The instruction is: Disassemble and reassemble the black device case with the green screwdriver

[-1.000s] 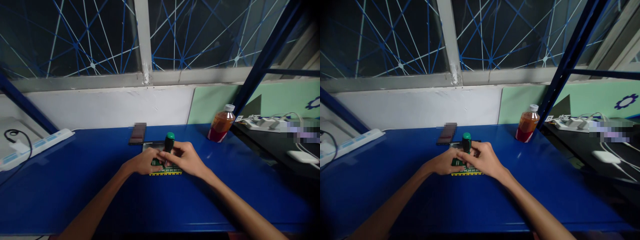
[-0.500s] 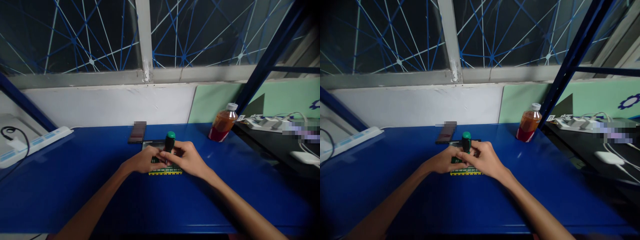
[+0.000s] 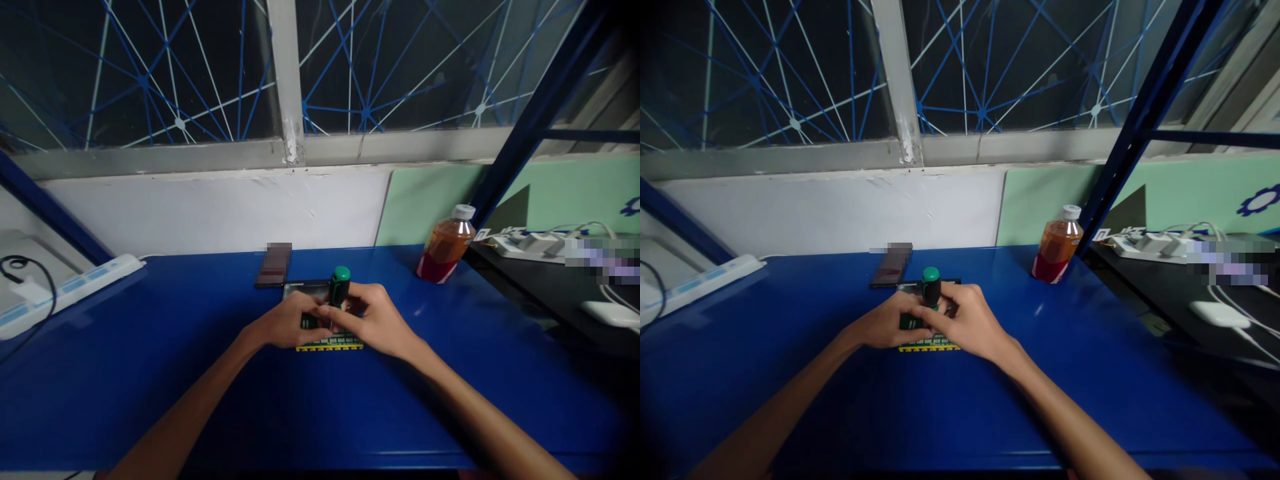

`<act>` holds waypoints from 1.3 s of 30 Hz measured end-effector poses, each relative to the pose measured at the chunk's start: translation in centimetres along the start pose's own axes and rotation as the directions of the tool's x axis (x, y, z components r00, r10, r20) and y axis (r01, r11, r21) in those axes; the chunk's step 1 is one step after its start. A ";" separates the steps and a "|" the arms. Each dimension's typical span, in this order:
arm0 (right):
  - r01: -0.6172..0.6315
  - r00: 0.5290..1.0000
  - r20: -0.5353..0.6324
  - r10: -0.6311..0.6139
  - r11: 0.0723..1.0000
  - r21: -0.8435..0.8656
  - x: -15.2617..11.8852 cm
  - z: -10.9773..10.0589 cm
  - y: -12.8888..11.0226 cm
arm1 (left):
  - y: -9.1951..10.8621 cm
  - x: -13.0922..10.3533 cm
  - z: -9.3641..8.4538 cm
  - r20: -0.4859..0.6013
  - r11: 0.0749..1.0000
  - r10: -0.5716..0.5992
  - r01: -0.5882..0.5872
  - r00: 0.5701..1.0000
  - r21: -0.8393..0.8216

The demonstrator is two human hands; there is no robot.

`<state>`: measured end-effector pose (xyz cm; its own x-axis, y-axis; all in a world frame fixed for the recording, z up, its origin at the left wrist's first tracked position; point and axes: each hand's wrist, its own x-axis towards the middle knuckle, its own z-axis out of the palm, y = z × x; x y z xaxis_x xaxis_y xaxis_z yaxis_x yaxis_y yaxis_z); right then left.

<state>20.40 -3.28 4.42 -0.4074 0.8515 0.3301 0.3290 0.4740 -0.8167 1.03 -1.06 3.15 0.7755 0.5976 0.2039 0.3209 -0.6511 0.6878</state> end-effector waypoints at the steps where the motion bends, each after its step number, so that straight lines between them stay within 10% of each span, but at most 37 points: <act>1: -0.004 1.000 -0.001 0.004 1.000 0.007 0.0 0.0 0.1 | 0.1 -0.1 -0.1 0.012 1.000 -0.003 0.003 1.000 0.000; 15: -0.029 0.999 -0.013 0.031 0.986 0.163 0.0 -0.4 0.0 | 0.1 0.1 -0.2 0.025 1.000 0.002 -0.002 1.000 -0.016; 25: 0.004 0.982 -0.182 0.039 0.974 0.227 0.4 -2.0 -0.4 | -0.8 0.5 0.5 -0.182 0.990 -0.104 0.120 0.978 0.080; 33: 0.136 0.848 -0.528 -0.044 0.981 0.138 1.0 -5.9 0.7 | 1.0 4.0 1.5 -0.133 0.921 0.011 0.042 0.991 0.387; 39: 0.042 0.813 -0.580 -0.061 0.998 -0.046 1.3 -6.9 2.9 | 0.4 7.9 3.5 -0.063 0.933 0.025 0.000 0.998 0.360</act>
<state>26.75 0.70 5.78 0.1427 0.7932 0.5920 0.3503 0.5189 -0.7798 9.21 1.77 2.65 0.7476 0.6094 0.2639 0.4949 -0.7762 0.3905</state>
